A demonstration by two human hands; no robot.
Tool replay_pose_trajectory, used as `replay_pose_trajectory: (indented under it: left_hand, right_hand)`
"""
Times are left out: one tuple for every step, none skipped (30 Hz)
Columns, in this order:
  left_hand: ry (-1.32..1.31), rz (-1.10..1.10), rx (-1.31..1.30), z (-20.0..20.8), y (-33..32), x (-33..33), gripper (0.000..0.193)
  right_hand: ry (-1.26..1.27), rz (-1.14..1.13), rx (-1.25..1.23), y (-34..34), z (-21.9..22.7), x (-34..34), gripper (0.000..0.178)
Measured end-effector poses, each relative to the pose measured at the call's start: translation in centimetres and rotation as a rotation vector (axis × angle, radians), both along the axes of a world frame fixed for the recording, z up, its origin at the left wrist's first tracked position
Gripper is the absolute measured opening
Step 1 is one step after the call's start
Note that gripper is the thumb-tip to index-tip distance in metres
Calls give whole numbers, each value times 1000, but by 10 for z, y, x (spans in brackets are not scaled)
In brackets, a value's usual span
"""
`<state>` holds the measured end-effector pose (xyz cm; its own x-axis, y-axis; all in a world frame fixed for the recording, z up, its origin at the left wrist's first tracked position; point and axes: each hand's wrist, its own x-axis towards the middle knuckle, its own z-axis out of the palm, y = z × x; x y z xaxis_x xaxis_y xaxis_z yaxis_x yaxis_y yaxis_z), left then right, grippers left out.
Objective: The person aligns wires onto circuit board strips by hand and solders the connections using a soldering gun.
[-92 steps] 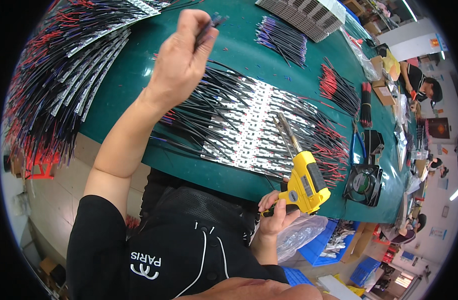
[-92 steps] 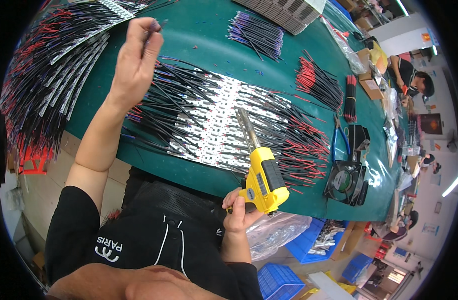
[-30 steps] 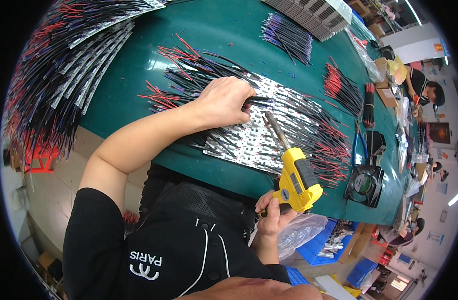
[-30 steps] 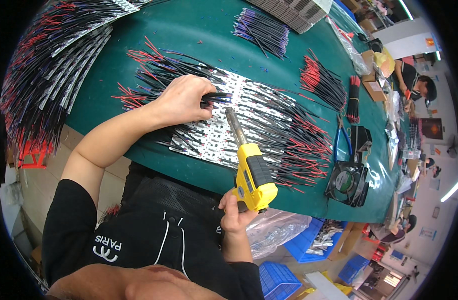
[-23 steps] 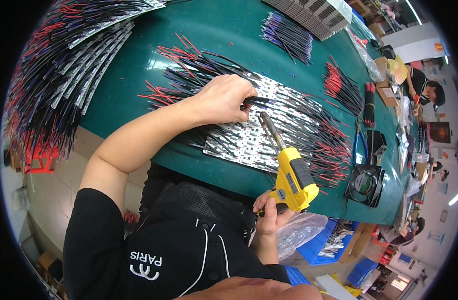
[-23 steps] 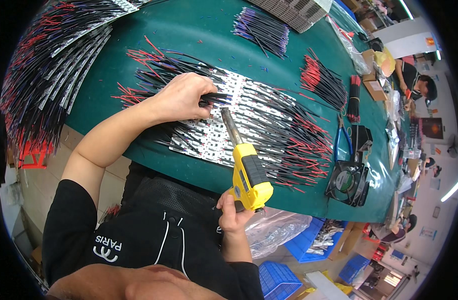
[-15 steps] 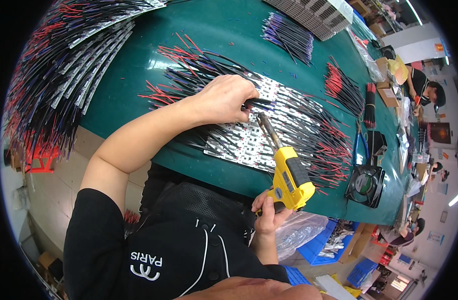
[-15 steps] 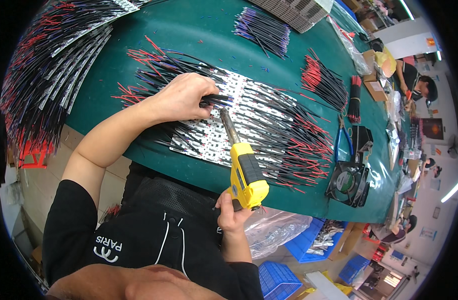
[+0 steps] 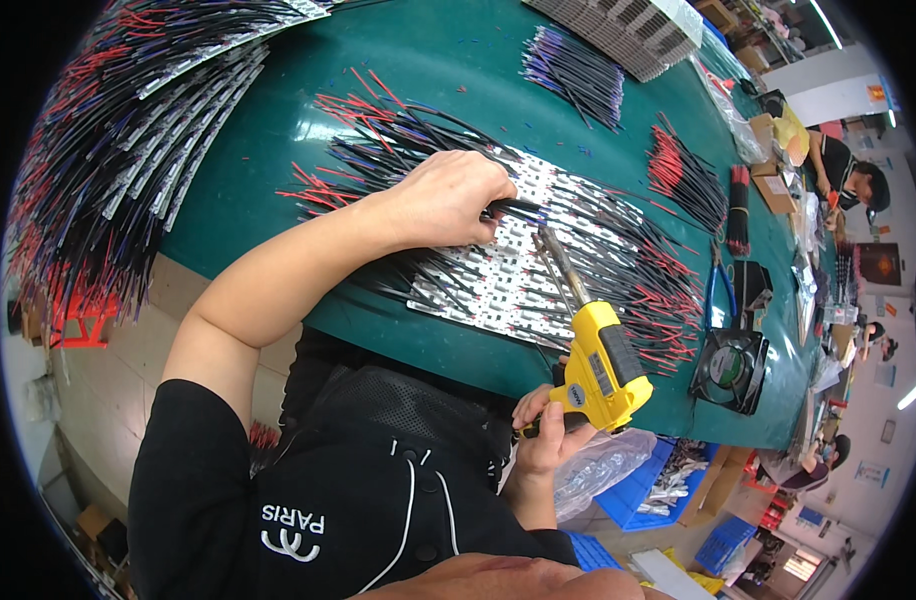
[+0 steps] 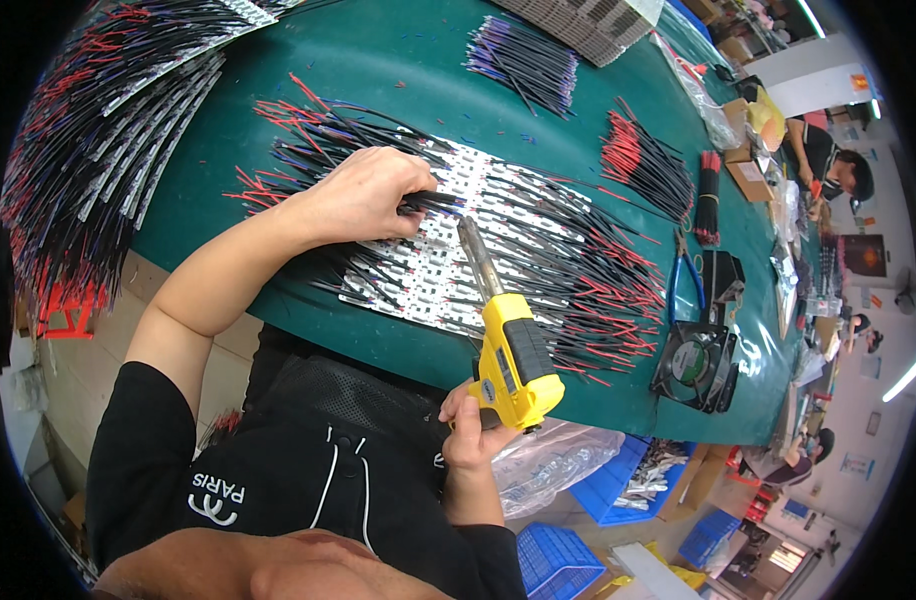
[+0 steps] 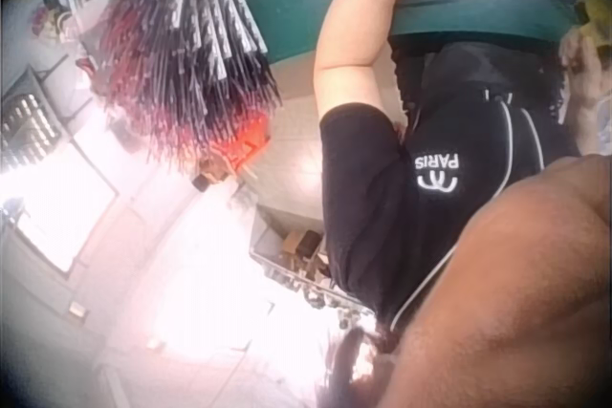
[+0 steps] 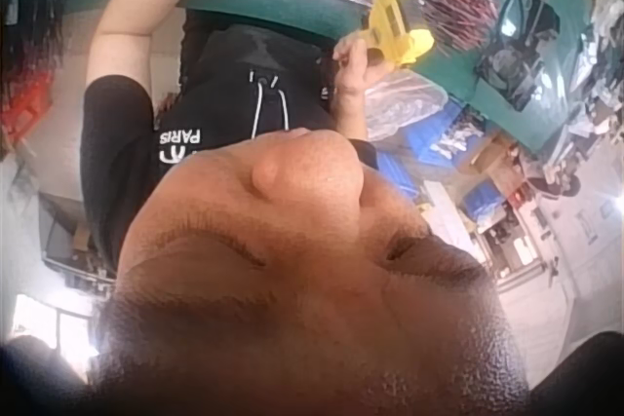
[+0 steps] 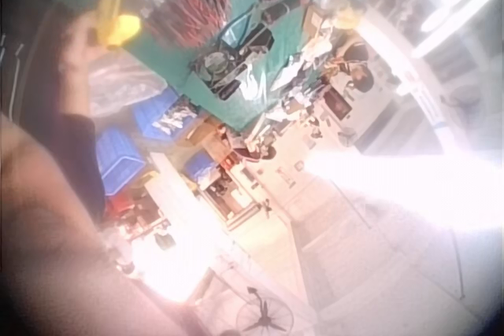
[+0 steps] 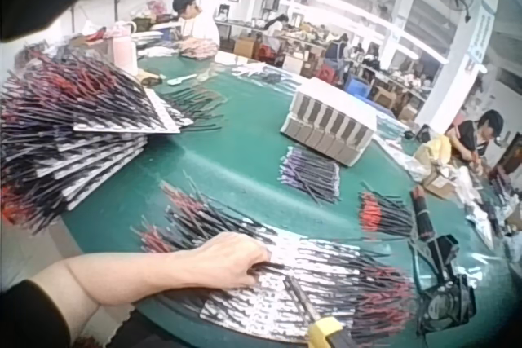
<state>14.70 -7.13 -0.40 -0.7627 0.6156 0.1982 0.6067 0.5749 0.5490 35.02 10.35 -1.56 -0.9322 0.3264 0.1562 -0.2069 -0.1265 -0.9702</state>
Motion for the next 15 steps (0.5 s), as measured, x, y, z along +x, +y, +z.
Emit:
replay_pose_trajectory:
  left_hand:
    - [2, 1, 0, -1, 0, 0, 24]
    - [12, 5, 14, -1, 0, 0, 19]
    - [23, 6, 29, -2, 0, 0, 15]
    - [25, 5, 30, 0, 0, 0, 15]
    - [4, -7, 16, 2, 0, 0, 19]
    - [-18, -19, 2, 5, -1, 0, 23]
    - [-17, -20, 2, 8, -3, -1, 23]
    - [-114, -61, 24, 12, -7, -4, 20]
    - [-212, -97, 45, 13, -12, -7, 17]
    - [-252, -58, 67, 11, -17, -12, 14]
    - [-151, -9, 170, 13, -26, -15, 15]
    - [58, 109, 244, 16, -35, -19, 14]
    - [165, 332, 236, 36, -45, -18, 13]
    - [319, 461, 261, 52, -59, -17, 10]
    - [359, 551, 260, 68, -71, -10, 13]
  right_hand:
    - [15, -1, 1, 0, 0, -1, 48]
    - [17, 0, 1, 3, -3, 1, 48]
    - [-15, 37, -4, 6, -6, 2, 49]
    - [-46, 75, -10, 8, -9, 4, 49]
    - [-44, 73, -9, 9, -11, 5, 49]
    - [-27, 52, -8, 6, -8, 4, 49]
    - [-10, 30, -6, 4, -7, 4, 49]
    - [-8, 29, -6, 4, -6, 4, 49]
    - [-7, 28, -8, 4, -6, 4, 48]
    - [-4, 24, -8, 5, -5, 4, 48]
    - [-2, 23, -8, 7, -5, 5, 48]
    - [7, 16, -2, 9, -5, 6, 48]
    - [15, 10, 1, 11, -6, 7, 48]
    - [17, 13, -2, 11, -4, 7, 48]
    - [13, -16, -5, 10, -4, 6, 48]
